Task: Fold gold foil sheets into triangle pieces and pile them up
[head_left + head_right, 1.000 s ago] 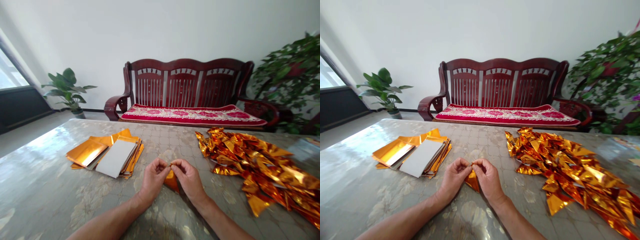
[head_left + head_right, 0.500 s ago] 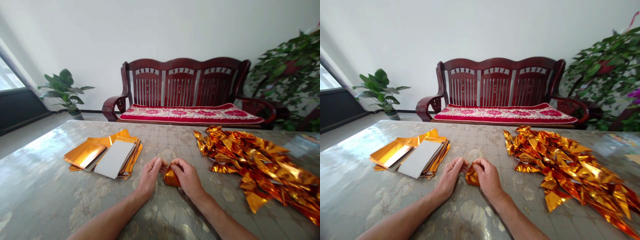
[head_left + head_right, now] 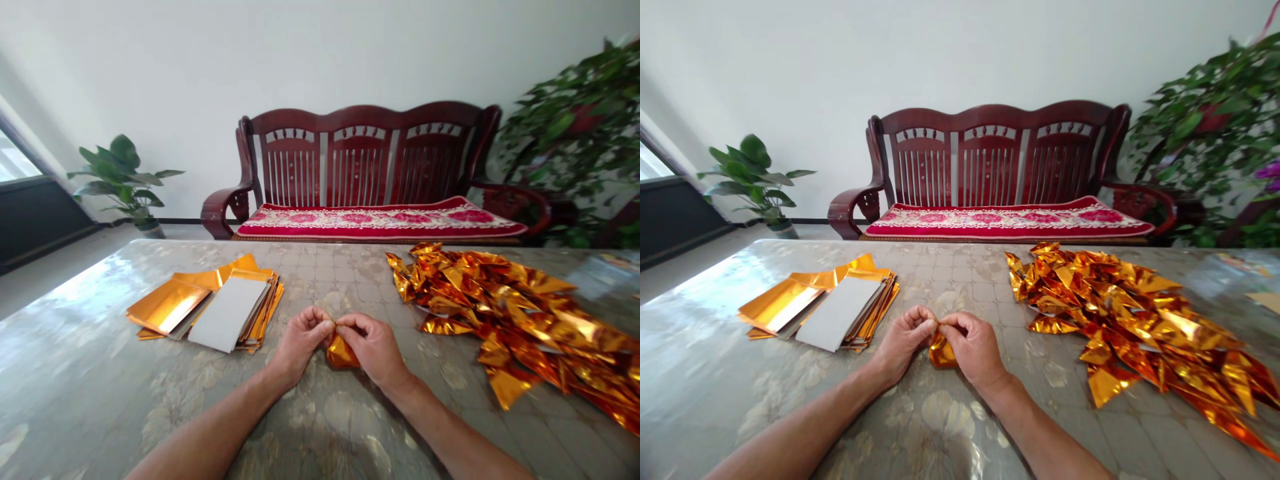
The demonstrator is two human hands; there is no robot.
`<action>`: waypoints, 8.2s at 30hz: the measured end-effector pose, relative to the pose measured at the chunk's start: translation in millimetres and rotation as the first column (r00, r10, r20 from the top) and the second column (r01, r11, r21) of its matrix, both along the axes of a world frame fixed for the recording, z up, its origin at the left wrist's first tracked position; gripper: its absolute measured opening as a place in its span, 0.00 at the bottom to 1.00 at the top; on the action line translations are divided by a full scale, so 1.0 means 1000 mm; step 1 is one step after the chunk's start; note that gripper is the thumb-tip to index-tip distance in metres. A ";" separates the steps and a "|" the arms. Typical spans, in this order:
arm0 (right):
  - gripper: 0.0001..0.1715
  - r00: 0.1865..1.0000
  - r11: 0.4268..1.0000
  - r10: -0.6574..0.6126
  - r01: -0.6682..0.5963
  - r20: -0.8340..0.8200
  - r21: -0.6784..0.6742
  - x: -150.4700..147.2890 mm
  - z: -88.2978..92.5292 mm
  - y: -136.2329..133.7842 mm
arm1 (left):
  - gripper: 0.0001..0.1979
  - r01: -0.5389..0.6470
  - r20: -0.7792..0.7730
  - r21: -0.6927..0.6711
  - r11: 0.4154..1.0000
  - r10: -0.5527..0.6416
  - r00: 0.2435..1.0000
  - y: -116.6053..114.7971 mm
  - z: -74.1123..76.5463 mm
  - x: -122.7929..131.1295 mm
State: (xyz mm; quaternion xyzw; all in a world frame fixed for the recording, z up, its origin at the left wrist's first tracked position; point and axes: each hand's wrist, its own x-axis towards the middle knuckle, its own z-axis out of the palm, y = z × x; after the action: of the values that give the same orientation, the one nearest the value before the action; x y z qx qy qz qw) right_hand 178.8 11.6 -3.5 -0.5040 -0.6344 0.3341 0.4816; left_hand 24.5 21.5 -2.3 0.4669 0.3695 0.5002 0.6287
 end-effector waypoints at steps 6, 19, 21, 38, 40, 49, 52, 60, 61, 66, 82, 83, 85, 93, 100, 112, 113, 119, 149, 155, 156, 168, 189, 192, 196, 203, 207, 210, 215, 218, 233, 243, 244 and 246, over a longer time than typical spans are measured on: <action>0.09 1.000 1.000 -0.012 0.011 0.014 0.007 0.000 0.001 -0.001 | 0.20 -0.033 -0.047 0.046 0.998 0.035 0.998 -0.001 0.000 0.001; 0.09 0.990 0.994 -0.020 0.005 0.142 0.108 0.000 0.004 -0.006 | 0.06 -0.187 -0.375 0.252 0.949 0.275 0.885 -0.005 -0.004 0.000; 0.09 0.990 0.995 -0.010 -0.004 0.139 0.100 -0.001 0.005 -0.007 | 0.04 -0.201 -0.419 0.306 0.931 0.321 0.849 -0.006 -0.002 0.000; 0.09 0.988 0.999 -0.002 0.007 0.155 -0.036 0.002 0.002 0.000 | 0.23 0.006 -0.079 -0.093 0.996 -0.013 0.997 0.003 -0.003 -0.004; 0.09 0.987 0.999 0.013 -0.006 0.158 -0.043 0.003 0.002 0.000 | 0.23 0.018 -0.079 -0.120 0.993 -0.028 0.996 0.004 -0.002 -0.006; 0.10 0.987 0.997 0.072 -0.066 0.141 -0.047 0.005 0.002 0.001 | 0.21 0.086 -0.088 -0.136 0.987 -0.098 0.991 0.007 -0.004 -0.011; 0.09 0.987 0.996 0.076 -0.069 0.140 -0.050 0.005 0.002 0.001 | 0.21 0.114 -0.101 -0.143 0.983 -0.129 0.986 0.008 -0.005 -0.013; 0.09 0.980 0.998 0.067 -0.062 0.188 -0.030 0.004 0.000 0.001 | 0.16 0.064 -0.199 -0.038 0.997 -0.071 0.977 0.006 -0.007 -0.009; 0.08 0.977 0.998 0.061 -0.058 0.203 -0.023 0.004 -0.001 0.001 | 0.15 0.030 -0.250 0.007 1.000 -0.028 0.968 0.004 -0.009 -0.007; 0.08 0.971 0.999 0.039 -0.040 0.235 0.004 0.005 -0.001 0.002 | 0.08 -0.061 -0.427 0.167 0.984 0.128 0.895 -0.002 -0.015 -0.002; 0.14 0.993 0.985 0.072 -0.086 -0.094 -0.148 0.008 0.000 0.010 | 0.10 0.018 -0.541 0.082 0.997 0.029 0.841 0.005 -0.014 -0.007; 0.16 0.991 0.985 0.068 -0.086 -0.119 -0.149 0.009 0.000 0.011 | 0.11 -0.014 -0.504 0.072 0.997 0.049 0.863 0.006 -0.013 -0.008; 0.19 0.983 0.983 0.080 -0.105 -0.164 -0.150 0.012 0.001 0.013 | 0.12 -0.067 -0.378 0.038 0.997 0.077 0.923 0.007 -0.010 -0.010; 0.14 0.996 0.993 0.081 -0.083 -0.024 -0.083 0.016 -0.004 0.013 | 0.15 -0.194 -0.218 0.098 0.976 0.212 0.953 0.005 0.002 -0.013; 0.14 0.995 0.995 0.071 -0.066 0.065 -0.069 0.018 0.001 0.011 | 0.16 -0.126 -0.243 0.087 0.988 0.144 0.959 0.009 -0.005 -0.017; 0.16 0.987 0.979 0.156 -0.150 0.029 -0.139 0.015 0.008 0.004 | 0.23 0.076 -0.176 0.019 0.997 -0.072 0.982 0.004 0.006 -0.013; 0.16 0.988 0.977 0.156 -0.151 0.015 -0.150 0.014 0.007 0.004 | 0.23 0.060 -0.204 0.027 0.998 -0.053 0.977 0.004 0.006 -0.012; 0.18 0.987 0.965 0.153 -0.160 -0.049 -0.208 0.013 0.000 0.004 | 0.21 -0.092 -0.291 0.038 0.995 0.099 0.951 0.002 0.006 -0.008; 0.26 0.953 0.983 -0.030 -0.026 -0.302 -0.180 0.018 0.007 0.007 | 0.18 -0.209 -0.210 -0.032 0.977 0.198 0.958 0.000 0.002 -0.005; 0.20 0.957 0.987 -0.035 -0.011 -0.287 -0.157 0.015 0.010 0.009 | 0.16 -0.242 -0.264 0.012 0.970 0.237 0.935 -0.001 0.003 -0.005; 0.19 0.963 0.990 -0.027 -0.011 -0.268 -0.142 0.014 0.011 0.009 | 0.16 -0.248 -0.274 0.023 0.968 0.245 0.930 -0.001 0.003 -0.005; 0.19 0.846 0.960 0.021 -0.165 -0.532 -0.225 0.009 0.006 0.007 | 0.18 -0.163 -0.164 -0.040 0.986 0.155 0.974 -0.002 0.001 -0.004; 0.18 0.835 0.965 0.011 -0.152 -0.550 -0.213 0.003 0.004 0.006 | 0.17 -0.212 -0.216 -0.026 0.977 0.201 0.955 -0.002 -0.002 -0.001; 0.19 0.842 0.967 -0.002 -0.136 -0.539 -0.215 0.002 0.005 0.006 | 0.17 -0.243 -0.246 -0.020 0.970 0.230 0.941 -0.004 0.000 0.000; 0.20 0.855 0.969 -0.013 -0.117 -0.519 -0.217 0.000 0.005 0.005 | 0.16 -0.286 -0.267 -0.005 0.958 0.274 0.924 -0.005 0.001 0.003; 0.20 0.892 0.982 -0.059 -0.029 -0.447 -0.187 -0.003 0.007 0.003 | 0.15 -0.315 -0.253 0.037 0.948 0.314 0.915 -0.005 -0.002 0.004; 0.20 0.905 0.983 -0.107 0.034 -0.412 -0.181 -0.003 0.006 0.002 | 0.13 -0.332 -0.240 0.033 0.943 0.330 0.913 -0.008 0.002 0.006; 0.22 0.900 0.981 -0.123 0.047 -0.418 -0.187 -0.004 0.006 0.002 | 0.12 -0.331 -0.235 0.034 0.943 0.330 0.914 -0.009 0.003 0.007; 0.24 0.901 0.979 -0.035 -0.055 -0.432 -0.194 -0.004 0.007 -0.002 | 0.12 -0.353 -0.178 0.030 0.935 0.353 0.919 -0.008 0.003 0.007; 0.23 0.927 0.978 -0.009 -0.070 -0.376 -0.197 -0.005 0.009 -0.004 | 0.12 -0.362 -0.154 0.049 0.931 0.365 0.918 -0.008 0.004 0.006; 0.24 0.969 0.999 -0.037 0.028 -0.243 -0.041 0.001 0.008 -0.006 | 0.12 -0.375 -0.168 0.063 0.925 0.380 0.910 -0.009 0.004 0.006; 0.23 0.868 0.983 0.027 -0.114 -0.496 -0.145 -0.001 0.000 0.007 | 0.16 -0.261 -0.019 -0.081 0.962 0.260 0.965 -0.006 -0.002 0.006; 0.23 0.863 0.982 0.038 -0.127 -0.504 -0.143 -0.002 0.001 0.006 | 0.17 -0.256 -0.016 -0.088 0.963 0.256 0.967 -0.006 -0.001 0.006; 0.22 0.853 0.979 0.050 -0.145 -0.519 -0.144 -0.003 0.002 0.005 | 0.18 -0.262 -0.020 -0.096 0.960 0.261 0.965 -0.007 0.000 0.006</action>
State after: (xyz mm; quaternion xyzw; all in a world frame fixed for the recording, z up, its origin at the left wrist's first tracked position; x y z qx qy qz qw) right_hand 175.3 16.6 -1.8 -0.4048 -0.4758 0.5356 0.5682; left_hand 31.0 14.8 -2.1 0.3846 0.4541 0.5586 0.5778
